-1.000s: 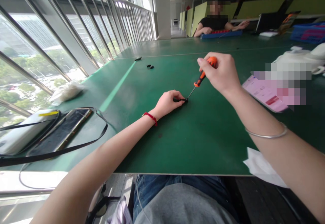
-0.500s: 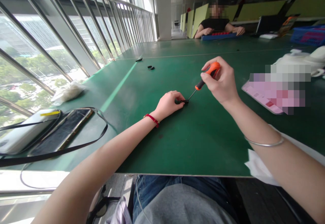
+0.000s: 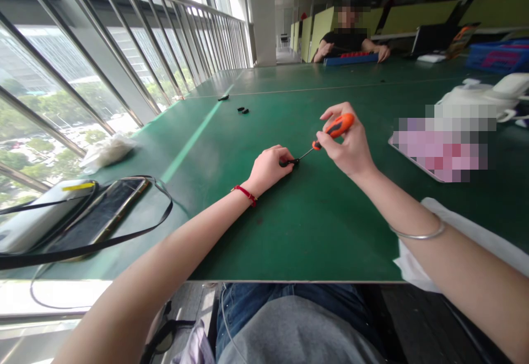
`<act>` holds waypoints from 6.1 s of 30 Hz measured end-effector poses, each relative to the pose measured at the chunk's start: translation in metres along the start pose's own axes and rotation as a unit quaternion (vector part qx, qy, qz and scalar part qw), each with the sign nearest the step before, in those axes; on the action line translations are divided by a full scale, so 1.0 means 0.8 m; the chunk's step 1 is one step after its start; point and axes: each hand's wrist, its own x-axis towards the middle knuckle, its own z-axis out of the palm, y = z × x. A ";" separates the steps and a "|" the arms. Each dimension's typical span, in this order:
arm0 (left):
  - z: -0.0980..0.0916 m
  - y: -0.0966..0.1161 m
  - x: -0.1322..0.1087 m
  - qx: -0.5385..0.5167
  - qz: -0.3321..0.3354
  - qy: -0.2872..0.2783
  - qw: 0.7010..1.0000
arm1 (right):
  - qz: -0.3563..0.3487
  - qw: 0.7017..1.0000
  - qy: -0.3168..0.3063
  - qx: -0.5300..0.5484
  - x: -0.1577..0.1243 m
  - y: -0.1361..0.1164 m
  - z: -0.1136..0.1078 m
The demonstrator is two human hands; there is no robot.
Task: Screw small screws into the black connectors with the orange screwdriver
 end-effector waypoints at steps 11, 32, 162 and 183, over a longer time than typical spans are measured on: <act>0.000 -0.005 0.000 -0.008 0.017 -0.014 1.000 | -0.023 1.000 0.019 0.000 -0.006 -0.003 0.003; -0.003 -0.001 0.001 0.037 0.012 0.008 0.999 | -0.035 0.998 -0.014 -0.045 -0.006 -0.003 0.004; 0.000 -0.012 0.004 0.006 0.015 0.002 1.000 | 0.027 0.998 -0.035 -0.050 -0.006 -0.004 0.006; 0.000 -0.013 0.005 0.008 0.018 0.000 1.000 | 0.005 0.998 -0.021 -0.058 -0.007 -0.009 0.004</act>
